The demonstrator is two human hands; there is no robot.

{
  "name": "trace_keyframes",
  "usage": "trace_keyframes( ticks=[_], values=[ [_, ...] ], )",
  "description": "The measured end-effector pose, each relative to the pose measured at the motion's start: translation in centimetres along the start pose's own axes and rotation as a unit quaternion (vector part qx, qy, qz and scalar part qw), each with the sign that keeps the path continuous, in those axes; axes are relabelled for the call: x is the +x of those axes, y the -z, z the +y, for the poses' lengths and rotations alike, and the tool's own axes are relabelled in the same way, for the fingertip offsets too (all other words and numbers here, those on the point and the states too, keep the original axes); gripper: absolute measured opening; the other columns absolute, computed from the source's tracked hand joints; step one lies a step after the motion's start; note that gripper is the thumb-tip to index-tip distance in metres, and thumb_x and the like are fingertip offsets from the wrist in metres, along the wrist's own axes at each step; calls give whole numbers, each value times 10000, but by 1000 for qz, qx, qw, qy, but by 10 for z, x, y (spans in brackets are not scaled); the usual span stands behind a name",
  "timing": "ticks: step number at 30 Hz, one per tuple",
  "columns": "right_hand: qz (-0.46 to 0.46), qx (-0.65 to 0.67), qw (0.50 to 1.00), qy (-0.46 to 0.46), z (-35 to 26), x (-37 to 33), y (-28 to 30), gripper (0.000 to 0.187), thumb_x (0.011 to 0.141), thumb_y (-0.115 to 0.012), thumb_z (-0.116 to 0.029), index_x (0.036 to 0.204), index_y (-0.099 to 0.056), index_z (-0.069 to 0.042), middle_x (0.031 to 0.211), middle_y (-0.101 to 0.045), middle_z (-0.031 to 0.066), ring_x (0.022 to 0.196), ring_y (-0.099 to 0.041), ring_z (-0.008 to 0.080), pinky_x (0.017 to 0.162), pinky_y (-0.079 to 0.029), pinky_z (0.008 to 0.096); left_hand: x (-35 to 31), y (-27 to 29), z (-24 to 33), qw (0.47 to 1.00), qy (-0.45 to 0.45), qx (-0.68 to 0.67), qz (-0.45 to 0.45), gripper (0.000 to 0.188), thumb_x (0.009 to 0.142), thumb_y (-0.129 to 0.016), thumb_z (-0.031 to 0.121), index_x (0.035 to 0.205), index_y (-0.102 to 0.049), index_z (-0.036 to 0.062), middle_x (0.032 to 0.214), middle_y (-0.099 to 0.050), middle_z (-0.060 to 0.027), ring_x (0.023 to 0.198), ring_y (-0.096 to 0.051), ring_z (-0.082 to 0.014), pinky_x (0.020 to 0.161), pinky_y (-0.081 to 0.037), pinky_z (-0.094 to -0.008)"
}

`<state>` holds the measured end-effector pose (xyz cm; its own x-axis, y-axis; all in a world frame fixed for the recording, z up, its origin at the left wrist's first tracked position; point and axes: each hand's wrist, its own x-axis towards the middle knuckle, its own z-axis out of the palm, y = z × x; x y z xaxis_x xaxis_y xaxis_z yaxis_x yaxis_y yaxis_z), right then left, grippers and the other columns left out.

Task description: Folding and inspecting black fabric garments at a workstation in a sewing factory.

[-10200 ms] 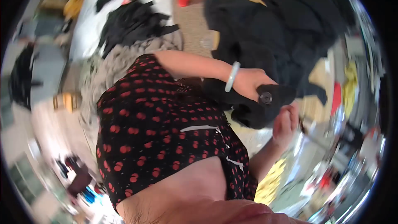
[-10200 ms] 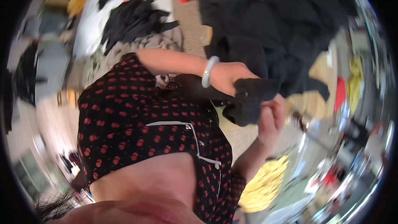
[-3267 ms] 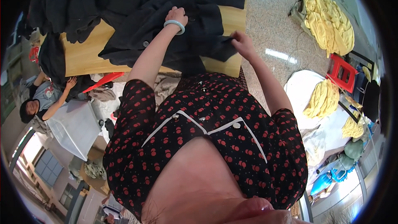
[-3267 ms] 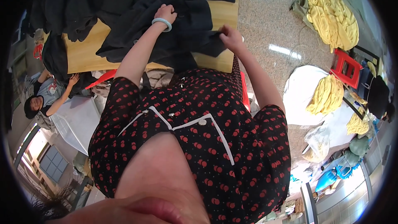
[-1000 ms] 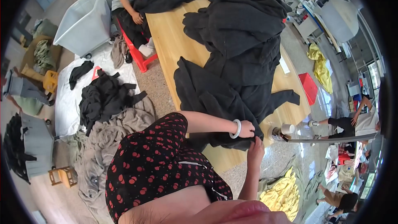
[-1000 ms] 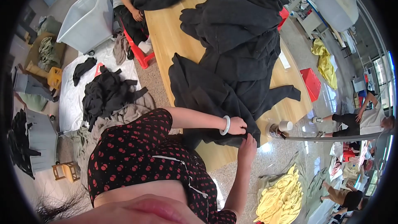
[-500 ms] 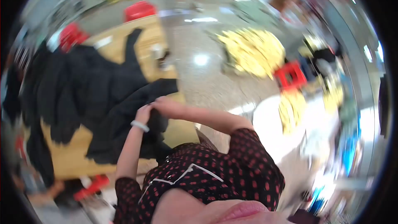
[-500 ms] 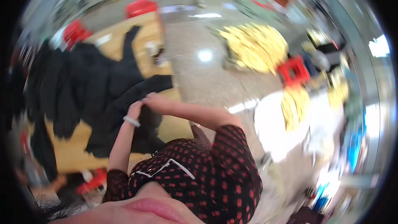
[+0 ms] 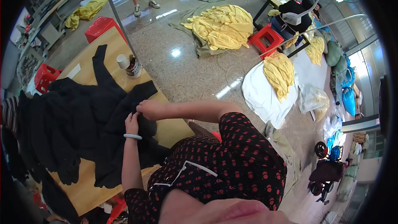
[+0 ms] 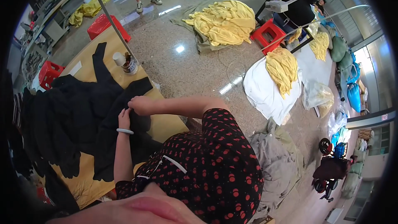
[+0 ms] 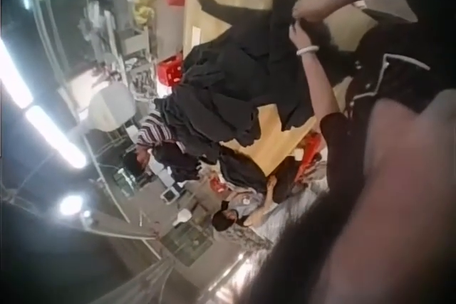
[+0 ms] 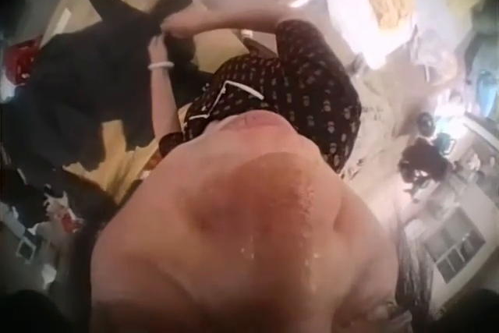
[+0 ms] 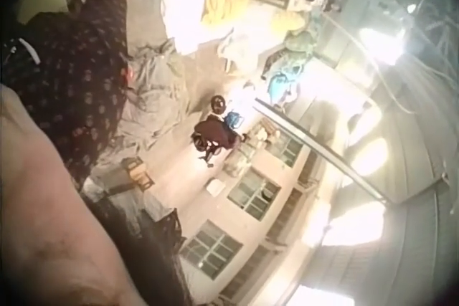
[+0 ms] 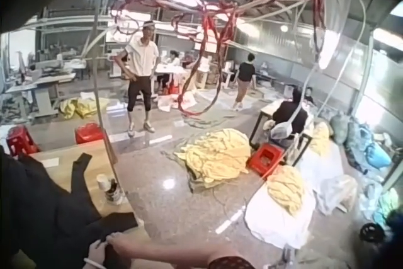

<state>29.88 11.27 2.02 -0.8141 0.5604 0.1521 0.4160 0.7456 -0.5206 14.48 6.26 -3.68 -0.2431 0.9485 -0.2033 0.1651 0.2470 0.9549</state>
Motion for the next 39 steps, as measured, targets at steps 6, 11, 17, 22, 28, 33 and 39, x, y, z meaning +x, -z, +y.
trace_keyframes(
  ticks=[6,11,17,22,28,33,39],
  values=[
    [-29,35,997,-60,-3,3,-2,104,686,-502,-61,784,-511,-28,780,-541,134,800,-515,288,717,-412,366,5,3,-12,995,69,-70,-23,350,799,-500,187,1002,-510,-98,872,-577,-114,825,-509,-148,763,-377,-237],
    [-1,-72,997,5,4,1,0,104,679,-519,-65,776,-506,-30,763,-536,111,776,-509,264,704,-412,339,9,4,-9,1000,-8,21,-21,324,793,-495,187,959,-517,-91,847,-584,-156,802,-532,-202,728,-400,-274],
    [-51,-94,994,11,12,0,0,96,671,-538,-75,751,-515,-27,771,-537,109,791,-510,253,706,-413,332,-9,1,36,986,-39,125,-100,274,784,-500,214,858,-516,-50,835,-546,-223,825,-516,-357,704,-406,-362],
    [-101,-75,992,4,7,4,10,102,657,-563,-84,719,-534,-8,753,-562,138,780,-541,282,690,-432,359,-14,-4,25,954,-80,262,-119,275,794,-489,226,893,-480,-31,903,-511,-232,876,-481,-387,720,-396,-399],
    [-120,-72,990,2,6,5,6,108,648,-563,-85,713,-551,0,732,-576,162,755,-558,306,674,-444,375,-21,-10,7,962,-100,248,-62,242,802,-463,179,920,-457,-33,917,-485,-236,870,-465,-399,726,-384,-428],
    [-111,-62,992,-8,7,11,-5,87,624,-557,-73,678,-567,-6,707,-579,167,714,-570,315,627,-451,394,-26,-16,7,948,-154,279,-9,214,798,-427,153,911,-466,-24,906,-478,-229,849,-459,-400,725,-383,-444],
    [-101,-49,993,-27,24,19,-9,100,592,-578,-55,687,-575,-24,727,-575,182,727,-554,349,629,-441,414,-11,-22,-1,945,-192,255,73,235,771,-442,111,961,-488,-20,942,-510,-217,879,-477,-387,733,-407,-418]
  ],
)
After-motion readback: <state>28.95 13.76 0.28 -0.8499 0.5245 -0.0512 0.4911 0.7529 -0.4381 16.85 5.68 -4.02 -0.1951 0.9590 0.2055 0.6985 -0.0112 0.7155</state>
